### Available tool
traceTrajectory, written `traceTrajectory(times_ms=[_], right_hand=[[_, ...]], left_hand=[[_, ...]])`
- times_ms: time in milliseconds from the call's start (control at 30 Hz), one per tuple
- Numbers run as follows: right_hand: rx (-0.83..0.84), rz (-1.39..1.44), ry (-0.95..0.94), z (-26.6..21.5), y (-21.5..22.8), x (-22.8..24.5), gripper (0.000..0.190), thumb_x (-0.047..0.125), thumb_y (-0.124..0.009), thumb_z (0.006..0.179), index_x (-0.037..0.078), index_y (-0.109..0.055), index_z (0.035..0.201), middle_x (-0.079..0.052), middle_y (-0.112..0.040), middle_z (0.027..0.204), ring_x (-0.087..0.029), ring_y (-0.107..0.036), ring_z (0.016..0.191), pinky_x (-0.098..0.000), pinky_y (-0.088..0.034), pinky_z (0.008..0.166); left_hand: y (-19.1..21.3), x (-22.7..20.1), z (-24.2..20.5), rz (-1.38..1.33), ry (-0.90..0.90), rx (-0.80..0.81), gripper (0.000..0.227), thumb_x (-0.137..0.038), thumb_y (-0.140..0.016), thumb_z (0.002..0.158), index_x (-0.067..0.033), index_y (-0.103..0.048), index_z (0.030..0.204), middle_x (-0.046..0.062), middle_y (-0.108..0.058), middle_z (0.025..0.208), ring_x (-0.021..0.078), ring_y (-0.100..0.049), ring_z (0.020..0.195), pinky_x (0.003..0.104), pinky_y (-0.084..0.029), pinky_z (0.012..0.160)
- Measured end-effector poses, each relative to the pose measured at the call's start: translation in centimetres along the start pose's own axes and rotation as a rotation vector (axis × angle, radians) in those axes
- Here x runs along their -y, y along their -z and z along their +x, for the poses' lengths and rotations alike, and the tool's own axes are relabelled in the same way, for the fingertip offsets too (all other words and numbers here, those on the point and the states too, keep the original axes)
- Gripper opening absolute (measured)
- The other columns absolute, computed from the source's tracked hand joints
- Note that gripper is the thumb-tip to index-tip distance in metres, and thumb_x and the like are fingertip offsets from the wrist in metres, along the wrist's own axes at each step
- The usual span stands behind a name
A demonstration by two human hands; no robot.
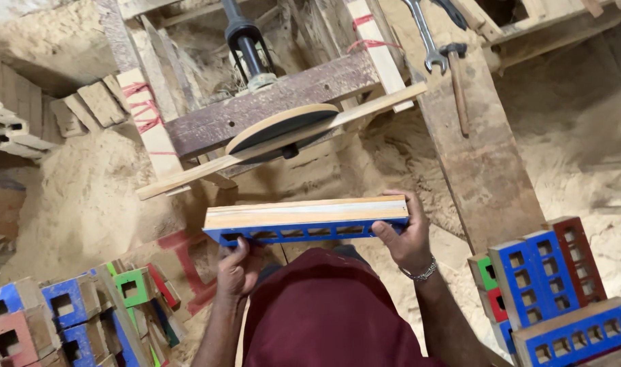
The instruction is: The person uses a grinding machine to smooth the edges of blue wooden molds. They repeatedly press the mold against the spinning wheel, flip it to treat different sides, and occasionally use a hammer to tap the mold before stacking it with others.
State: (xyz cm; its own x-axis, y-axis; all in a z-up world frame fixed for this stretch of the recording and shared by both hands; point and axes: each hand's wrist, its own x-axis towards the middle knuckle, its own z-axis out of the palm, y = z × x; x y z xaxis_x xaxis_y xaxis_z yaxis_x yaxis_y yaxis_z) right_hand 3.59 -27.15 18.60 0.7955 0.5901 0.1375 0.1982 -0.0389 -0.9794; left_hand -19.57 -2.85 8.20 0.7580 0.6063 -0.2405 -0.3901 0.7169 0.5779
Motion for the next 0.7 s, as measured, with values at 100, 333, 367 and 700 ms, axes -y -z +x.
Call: traceTrajectory(times_ms=[100,333,367,700], right_hand=[[0.023,-0.007,0.060,-0.8,0.8,-0.9,0.059,0.024,-0.079,0.089,-0.001,-0.050,0.134,-0.009,-0.063,0.116,-0.015,-0.062,0.105,-0.0306,-0.054,0.091],[-0.075,-0.053,0.179,-0.2,0.4,-3.0,0.056,0.043,-0.070,0.097,0.002,-0.054,0.132,-0.009,-0.060,0.111,-0.015,-0.065,0.096,-0.0310,-0.063,0.080],[-0.076,-0.044,0.166,0.3,0.3,-3.2,0.055,0.046,-0.068,0.099,0.003,-0.054,0.132,-0.010,-0.060,0.111,-0.015,-0.065,0.094,-0.0303,-0.064,0.076],[0.138,0.250,-0.553,4.7,-2.4,-10.1,0.049,0.036,-0.065,0.101,0.011,-0.046,0.138,-0.005,-0.059,0.081,-0.015,-0.055,0.056,-0.0319,-0.050,0.049]], left_hand=[[0.2,0.0,-0.2,-0.047,0.031,0.047,0.038,-0.017,-0.064,0.101,-0.0077,-0.055,0.137,0.011,-0.067,0.127,0.0333,-0.064,0.120,0.055,-0.050,0.104],[-0.3,1.0,0.0,0.001,0.022,0.069,0.036,-0.013,-0.065,0.100,-0.0068,-0.056,0.135,0.012,-0.068,0.122,0.0356,-0.065,0.116,0.053,-0.051,0.096],[-0.5,1.4,0.1,-0.009,0.032,-0.001,0.036,-0.013,-0.065,0.100,-0.0058,-0.056,0.134,0.011,-0.067,0.122,0.0321,-0.065,0.114,0.050,-0.052,0.097],[2.5,3.0,4.4,0.049,0.086,-0.478,0.025,-0.020,-0.064,0.099,-0.0048,-0.061,0.117,0.010,-0.069,0.098,0.0238,-0.067,0.080,0.040,-0.059,0.067]])
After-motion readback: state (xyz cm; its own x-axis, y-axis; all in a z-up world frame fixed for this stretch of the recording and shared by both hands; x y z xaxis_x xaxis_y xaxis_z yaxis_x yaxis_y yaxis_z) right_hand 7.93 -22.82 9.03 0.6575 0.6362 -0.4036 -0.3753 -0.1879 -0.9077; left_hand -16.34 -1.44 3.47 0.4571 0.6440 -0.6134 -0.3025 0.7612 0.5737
